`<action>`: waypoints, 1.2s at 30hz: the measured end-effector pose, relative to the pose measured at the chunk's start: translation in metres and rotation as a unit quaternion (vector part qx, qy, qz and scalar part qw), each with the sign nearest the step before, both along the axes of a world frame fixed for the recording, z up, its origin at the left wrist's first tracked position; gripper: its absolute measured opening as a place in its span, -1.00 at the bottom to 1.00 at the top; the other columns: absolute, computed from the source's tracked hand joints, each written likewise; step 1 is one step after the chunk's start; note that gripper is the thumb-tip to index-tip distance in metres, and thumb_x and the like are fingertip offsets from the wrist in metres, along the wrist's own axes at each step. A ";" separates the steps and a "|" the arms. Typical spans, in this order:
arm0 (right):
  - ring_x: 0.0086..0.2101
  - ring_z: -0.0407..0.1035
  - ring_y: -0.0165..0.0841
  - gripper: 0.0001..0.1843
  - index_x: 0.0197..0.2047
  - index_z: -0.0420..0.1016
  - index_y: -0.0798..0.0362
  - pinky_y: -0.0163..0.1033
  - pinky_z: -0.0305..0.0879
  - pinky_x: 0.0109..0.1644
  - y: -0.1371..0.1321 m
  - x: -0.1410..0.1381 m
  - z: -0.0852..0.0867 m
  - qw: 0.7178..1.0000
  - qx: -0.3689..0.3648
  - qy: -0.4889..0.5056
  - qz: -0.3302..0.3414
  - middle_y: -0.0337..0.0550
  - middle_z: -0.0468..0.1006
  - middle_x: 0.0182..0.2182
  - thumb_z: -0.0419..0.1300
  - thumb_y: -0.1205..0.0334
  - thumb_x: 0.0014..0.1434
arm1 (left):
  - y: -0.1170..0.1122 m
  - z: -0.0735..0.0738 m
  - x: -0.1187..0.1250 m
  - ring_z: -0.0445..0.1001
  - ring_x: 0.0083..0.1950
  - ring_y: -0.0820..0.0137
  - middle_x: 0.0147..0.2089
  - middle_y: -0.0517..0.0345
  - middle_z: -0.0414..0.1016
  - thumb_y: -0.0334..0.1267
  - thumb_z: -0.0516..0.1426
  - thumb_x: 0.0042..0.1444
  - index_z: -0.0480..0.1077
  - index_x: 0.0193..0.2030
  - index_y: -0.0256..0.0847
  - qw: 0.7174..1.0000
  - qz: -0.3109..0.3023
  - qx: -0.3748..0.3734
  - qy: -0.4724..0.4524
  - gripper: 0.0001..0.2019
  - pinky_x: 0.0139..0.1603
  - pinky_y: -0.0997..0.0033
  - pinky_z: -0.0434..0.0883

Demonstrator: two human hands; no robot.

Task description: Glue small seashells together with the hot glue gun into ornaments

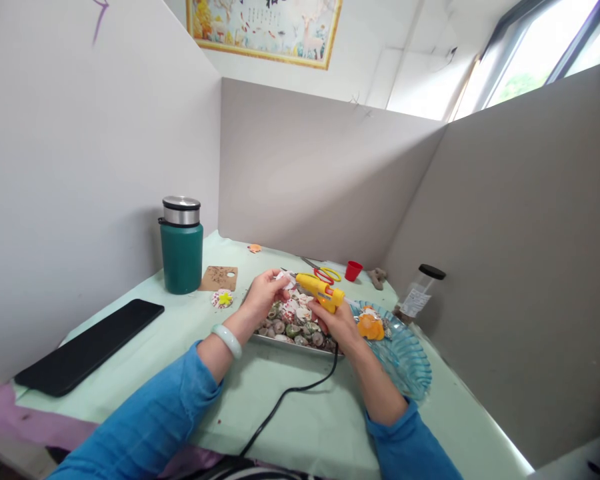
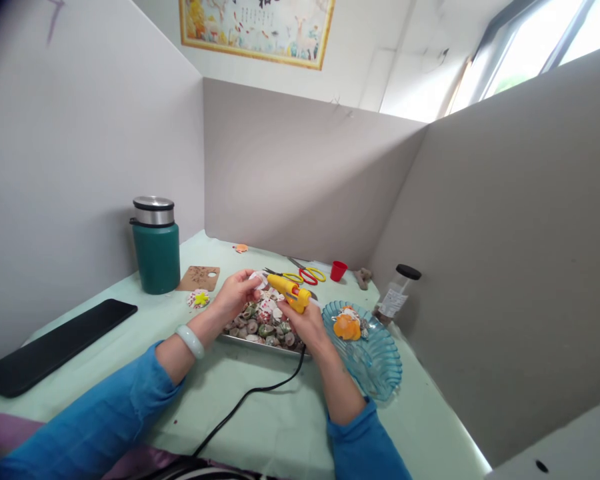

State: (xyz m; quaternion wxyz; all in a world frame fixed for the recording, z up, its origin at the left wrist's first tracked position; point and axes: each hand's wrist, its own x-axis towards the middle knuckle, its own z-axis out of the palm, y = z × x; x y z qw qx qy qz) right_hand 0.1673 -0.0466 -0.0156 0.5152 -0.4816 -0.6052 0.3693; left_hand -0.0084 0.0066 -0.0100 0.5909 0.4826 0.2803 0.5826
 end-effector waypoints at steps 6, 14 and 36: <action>-0.72 0.03 -0.56 -0.58 -0.44 0.40 0.11 -0.37 -0.01 -0.66 0.002 0.000 -0.002 1.000 0.010 0.006 0.004 -0.31 0.34 -0.69 0.29 -0.12 -0.03 | -0.001 -0.002 0.004 0.37 -0.61 0.54 -0.51 0.24 0.42 -0.12 0.31 -0.13 0.29 -0.32 -0.27 0.999 0.003 0.011 0.039 -0.64 -0.58 0.53 0.31; -0.72 0.05 -0.55 -0.59 -0.41 0.41 0.12 -0.37 -0.03 -0.66 0.006 0.000 -0.008 1.000 0.012 -0.006 -0.017 -0.29 0.35 -0.67 0.28 -0.10 -0.02 | 0.000 -0.002 0.004 0.39 -0.63 0.51 -0.58 0.25 0.41 -0.12 0.29 -0.10 0.30 -0.32 -0.27 0.998 0.010 0.015 0.053 -0.67 -0.59 0.55 0.31; -0.69 0.04 -0.50 -0.60 -0.51 0.40 0.10 -0.33 0.00 -0.61 -0.001 -0.002 0.001 0.998 0.005 -0.044 -0.044 -0.34 0.23 -0.77 0.26 -0.11 -0.03 | -0.001 -0.003 0.006 0.40 -0.63 0.46 -0.64 0.23 0.42 -0.06 0.25 -0.05 0.29 -0.32 -0.23 0.992 0.067 0.032 0.097 -0.68 -0.57 0.53 0.32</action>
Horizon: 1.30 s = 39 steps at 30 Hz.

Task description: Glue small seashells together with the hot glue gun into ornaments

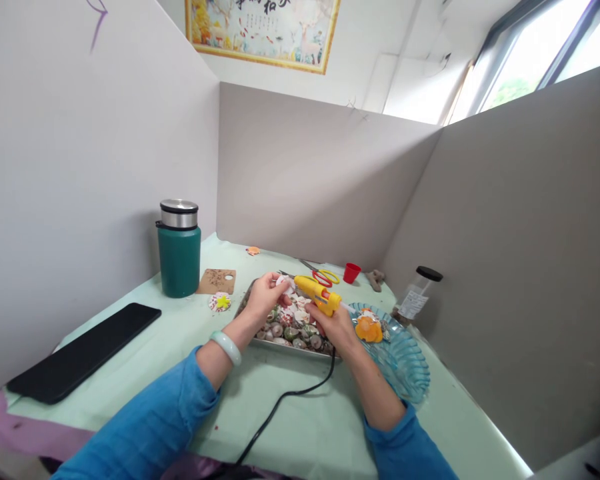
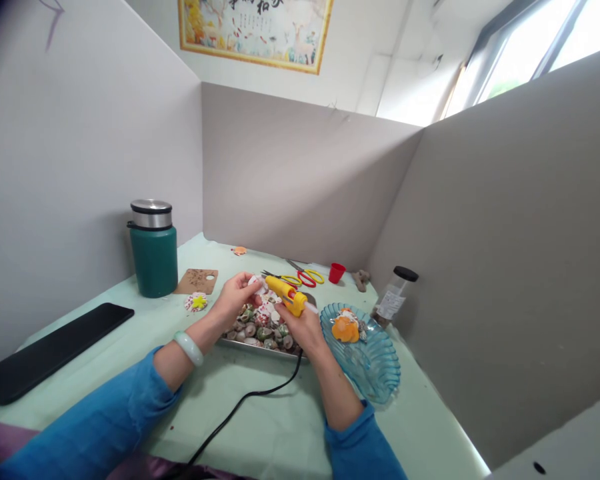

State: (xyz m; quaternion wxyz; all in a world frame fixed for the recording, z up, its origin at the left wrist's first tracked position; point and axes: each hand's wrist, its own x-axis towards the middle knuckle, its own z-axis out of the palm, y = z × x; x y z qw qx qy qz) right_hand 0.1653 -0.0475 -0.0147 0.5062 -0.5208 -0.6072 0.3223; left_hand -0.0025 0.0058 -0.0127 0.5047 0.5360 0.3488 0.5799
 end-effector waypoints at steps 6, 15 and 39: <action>-0.69 0.06 -0.49 -0.59 -0.54 0.40 0.09 -0.34 -0.01 -0.61 0.000 0.000 0.001 1.000 0.004 -0.017 -0.007 -0.34 0.21 -0.77 0.24 -0.11 0.00 | -0.003 0.003 0.000 0.39 -0.62 0.46 -0.65 0.24 0.41 -0.07 0.26 -0.07 0.27 -0.32 -0.23 1.000 0.002 -0.002 -0.010 -0.67 -0.56 0.51 0.35; -0.66 0.12 -0.49 -0.60 -0.51 0.43 0.11 -0.34 0.04 -0.61 0.005 0.002 -0.006 0.999 0.024 -0.028 -0.009 -0.26 0.35 -0.68 0.24 -0.10 -0.01 | -0.005 0.005 0.001 0.39 -0.62 0.45 -0.65 0.23 0.42 -0.04 0.25 -0.04 0.27 -0.30 -0.23 1.000 0.004 0.007 -0.001 -0.66 -0.54 0.51 0.35; -0.59 0.22 -0.42 -0.62 -0.50 0.44 0.09 -0.32 0.13 -0.54 0.003 0.001 -0.005 0.994 0.070 -0.078 -0.042 -0.24 0.39 -0.65 0.23 -0.10 0.01 | 0.004 -0.005 -0.001 0.44 -0.58 0.42 -0.63 0.24 0.45 -0.03 0.20 0.02 0.34 -0.30 -0.20 0.991 0.099 0.062 0.068 -0.72 -0.54 0.53 0.27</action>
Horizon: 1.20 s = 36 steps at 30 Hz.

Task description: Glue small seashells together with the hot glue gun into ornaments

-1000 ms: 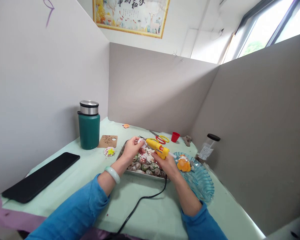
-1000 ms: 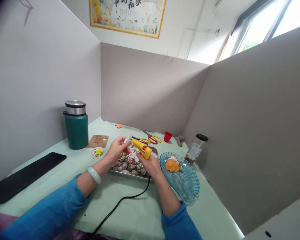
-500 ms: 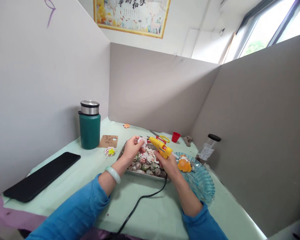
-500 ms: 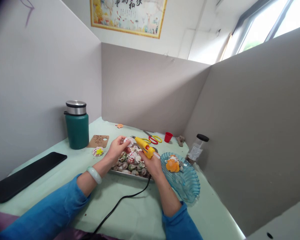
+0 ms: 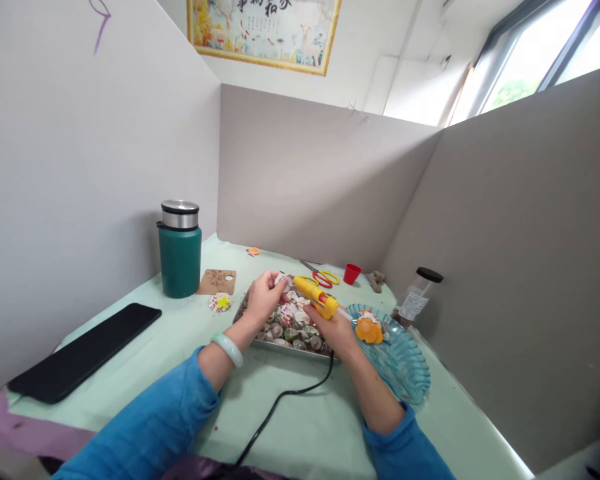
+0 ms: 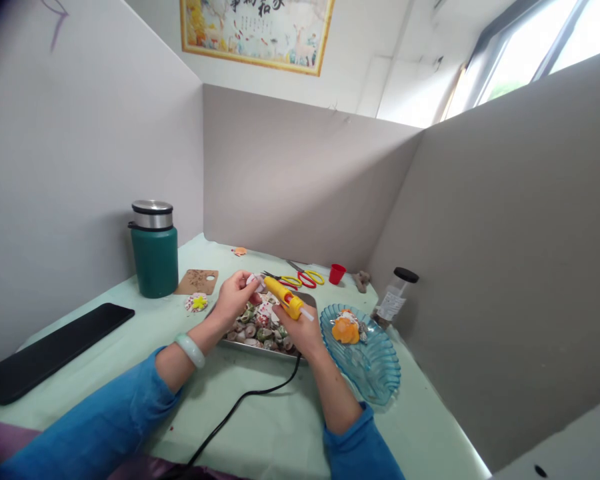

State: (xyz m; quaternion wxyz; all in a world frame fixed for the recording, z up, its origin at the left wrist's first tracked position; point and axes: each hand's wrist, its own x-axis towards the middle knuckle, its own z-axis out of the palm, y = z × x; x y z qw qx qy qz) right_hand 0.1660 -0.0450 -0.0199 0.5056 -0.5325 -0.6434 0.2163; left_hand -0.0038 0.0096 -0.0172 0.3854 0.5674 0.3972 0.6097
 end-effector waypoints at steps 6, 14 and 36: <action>-0.59 0.21 -0.42 -0.61 -0.54 0.41 0.08 -0.32 0.11 -0.54 0.000 0.000 0.000 1.000 0.005 -0.013 0.006 -0.27 0.32 -0.70 0.23 -0.10 0.01 | -0.003 0.004 0.002 0.43 -0.60 0.42 -0.64 0.21 0.45 -0.04 0.20 0.01 0.32 -0.30 -0.22 0.999 -0.043 -0.029 -0.016 -0.71 -0.53 0.51 0.33; -0.62 0.17 -0.43 -0.62 -0.52 0.42 0.09 -0.32 0.10 -0.55 -0.001 -0.002 0.001 1.000 -0.013 0.017 -0.009 -0.28 0.29 -0.70 0.22 -0.10 0.01 | -0.006 0.008 0.001 0.41 -0.61 0.44 -0.65 0.21 0.43 -0.08 0.24 -0.04 0.31 -0.31 -0.24 0.996 -0.048 -0.046 -0.063 -0.70 -0.53 0.51 0.34; -0.70 0.07 -0.55 -0.58 -0.37 0.41 0.11 -0.38 -0.02 -0.66 0.005 0.002 -0.006 0.984 -0.074 0.133 0.095 -0.32 0.34 -0.65 0.31 -0.11 -0.03 | -0.004 0.014 -0.008 0.31 -0.60 0.61 -0.52 0.28 0.37 -0.27 0.35 -0.23 0.35 -0.40 -0.30 0.944 -0.168 -0.133 -0.249 -0.70 -0.54 0.57 0.24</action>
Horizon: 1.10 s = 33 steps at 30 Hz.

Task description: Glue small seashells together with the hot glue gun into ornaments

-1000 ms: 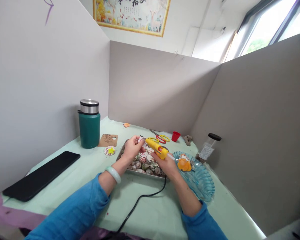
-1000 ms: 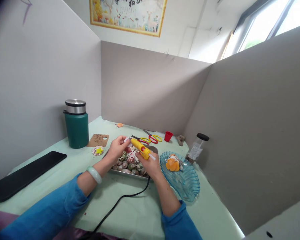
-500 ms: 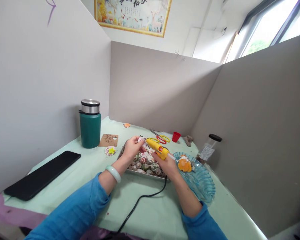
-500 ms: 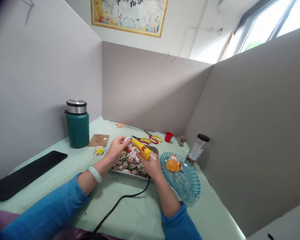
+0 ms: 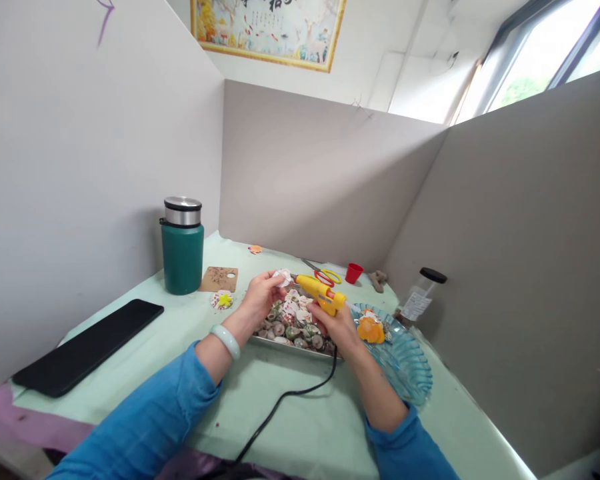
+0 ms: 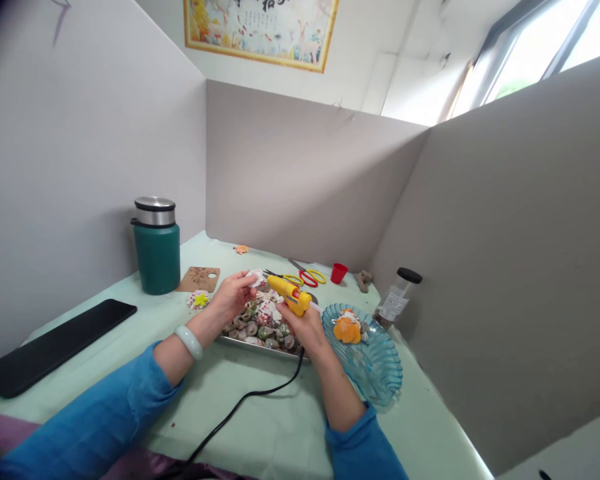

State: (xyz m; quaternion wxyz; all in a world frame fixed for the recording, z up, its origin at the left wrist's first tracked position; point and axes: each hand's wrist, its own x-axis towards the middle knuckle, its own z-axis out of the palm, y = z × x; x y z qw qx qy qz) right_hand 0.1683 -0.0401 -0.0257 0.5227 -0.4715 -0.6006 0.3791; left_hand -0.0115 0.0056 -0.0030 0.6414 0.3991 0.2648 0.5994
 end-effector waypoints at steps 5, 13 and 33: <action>-0.70 0.08 -0.56 -0.60 -0.36 0.39 0.09 -0.40 0.00 -0.65 -0.003 0.001 0.004 1.000 0.016 0.016 -0.011 -0.34 0.33 -0.65 0.31 -0.09 -0.02 | 0.001 0.001 0.000 0.29 -0.59 0.63 -0.49 0.27 0.38 -0.28 0.36 -0.21 0.37 -0.39 -0.31 1.000 -0.019 -0.004 -0.014 -0.71 -0.55 0.59 0.22; -0.70 0.06 -0.56 -0.61 -0.42 0.39 0.10 -0.38 -0.03 -0.65 -0.003 -0.001 0.003 1.000 0.008 -0.001 0.012 -0.34 0.31 -0.67 0.31 -0.08 -0.01 | 0.002 -0.001 0.000 0.29 -0.59 0.62 -0.50 0.27 0.34 -0.29 0.36 -0.21 0.38 -0.39 -0.31 0.999 -0.047 0.000 -0.009 -0.72 -0.57 0.57 0.20; -0.69 0.09 -0.52 -0.60 -0.39 0.40 0.08 -0.35 0.04 -0.61 -0.002 0.003 0.003 0.999 0.013 -0.022 -0.020 -0.33 0.33 -0.66 0.27 -0.12 -0.01 | 0.002 -0.003 0.001 0.31 -0.58 0.61 -0.49 0.28 0.33 -0.27 0.35 -0.19 0.36 -0.41 -0.30 0.999 -0.035 0.001 0.001 -0.73 -0.54 0.57 0.23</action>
